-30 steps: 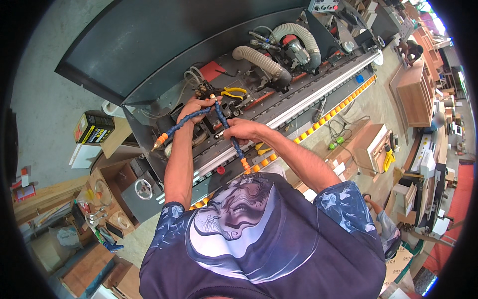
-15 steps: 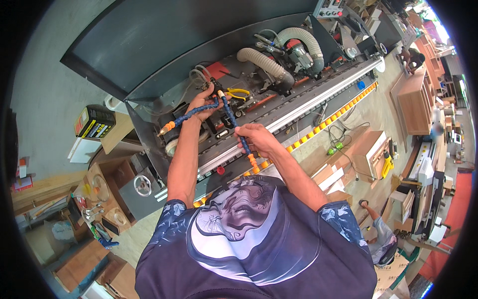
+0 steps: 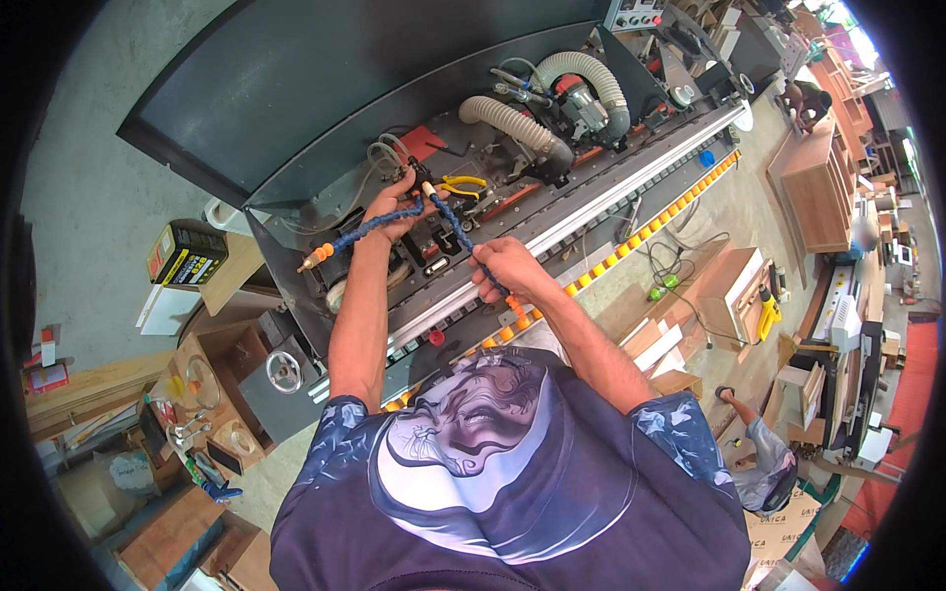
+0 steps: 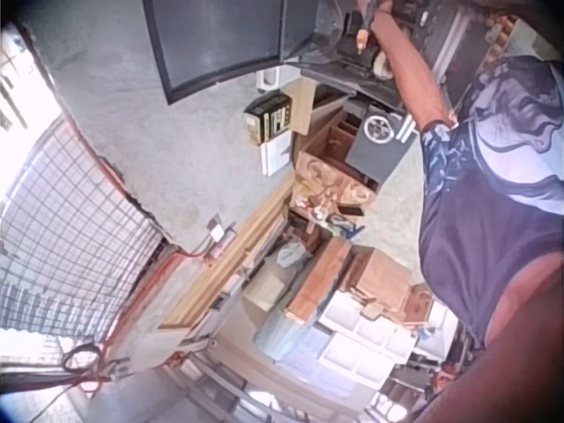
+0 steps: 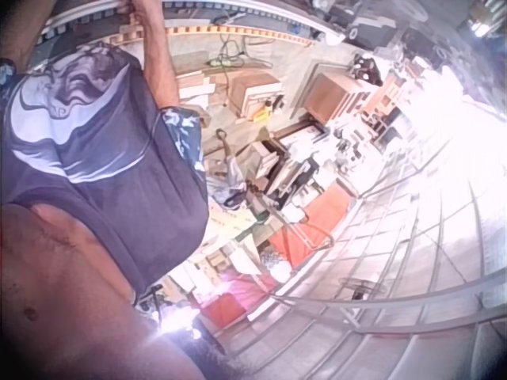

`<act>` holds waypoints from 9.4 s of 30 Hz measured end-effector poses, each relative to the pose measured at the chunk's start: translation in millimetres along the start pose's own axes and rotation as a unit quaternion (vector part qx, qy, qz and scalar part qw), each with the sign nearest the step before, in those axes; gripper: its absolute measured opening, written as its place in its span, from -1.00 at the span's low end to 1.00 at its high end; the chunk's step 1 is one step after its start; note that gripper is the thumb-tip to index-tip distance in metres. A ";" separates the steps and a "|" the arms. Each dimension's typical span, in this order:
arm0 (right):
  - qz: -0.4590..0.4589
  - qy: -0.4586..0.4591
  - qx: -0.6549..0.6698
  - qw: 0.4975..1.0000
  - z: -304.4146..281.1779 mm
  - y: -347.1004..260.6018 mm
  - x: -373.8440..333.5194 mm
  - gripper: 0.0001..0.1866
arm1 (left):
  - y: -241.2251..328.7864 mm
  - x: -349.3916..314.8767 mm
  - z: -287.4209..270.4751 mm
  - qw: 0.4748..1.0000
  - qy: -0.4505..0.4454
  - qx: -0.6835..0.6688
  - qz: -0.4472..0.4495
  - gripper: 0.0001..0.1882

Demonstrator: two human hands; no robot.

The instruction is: The person assembles a braided pneumatic hose by inserting orange plastic connectors into the ends and attaching the hose to a machine's air manifold. The person uses pliers to secure the connections and adjusts the hose routing along the machine.

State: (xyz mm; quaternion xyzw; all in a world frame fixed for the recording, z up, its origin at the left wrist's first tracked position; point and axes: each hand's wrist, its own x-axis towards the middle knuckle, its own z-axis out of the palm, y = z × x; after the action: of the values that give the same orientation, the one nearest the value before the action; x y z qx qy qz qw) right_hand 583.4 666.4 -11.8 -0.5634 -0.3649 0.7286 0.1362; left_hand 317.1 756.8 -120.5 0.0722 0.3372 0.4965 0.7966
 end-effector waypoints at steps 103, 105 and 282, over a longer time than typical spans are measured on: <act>-0.003 -0.177 0.056 0.983 0.3 -19.1 4.3 -0.56 | 7.6 -1.6 7.4 0.995 -0.010 -0.075 -0.064 -0.19; -0.024 -0.180 0.060 0.982 -2.9 -10.5 10.6 -0.73 | 12.8 1.8 -4.9 0.992 -0.051 -0.072 -0.095 -0.15; -0.120 0.400 0.155 0.895 -230.8 142.8 -0.6 -0.71 | -19.6 -13.0 -20.8 0.957 0.125 0.262 -0.022 -0.24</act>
State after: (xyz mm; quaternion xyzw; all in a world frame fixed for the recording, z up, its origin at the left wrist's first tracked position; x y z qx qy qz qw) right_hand 826.3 653.9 -132.0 -0.7309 -0.2270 0.4671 0.4428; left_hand 315.3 731.6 -139.1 0.2082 0.5540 0.3780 0.7119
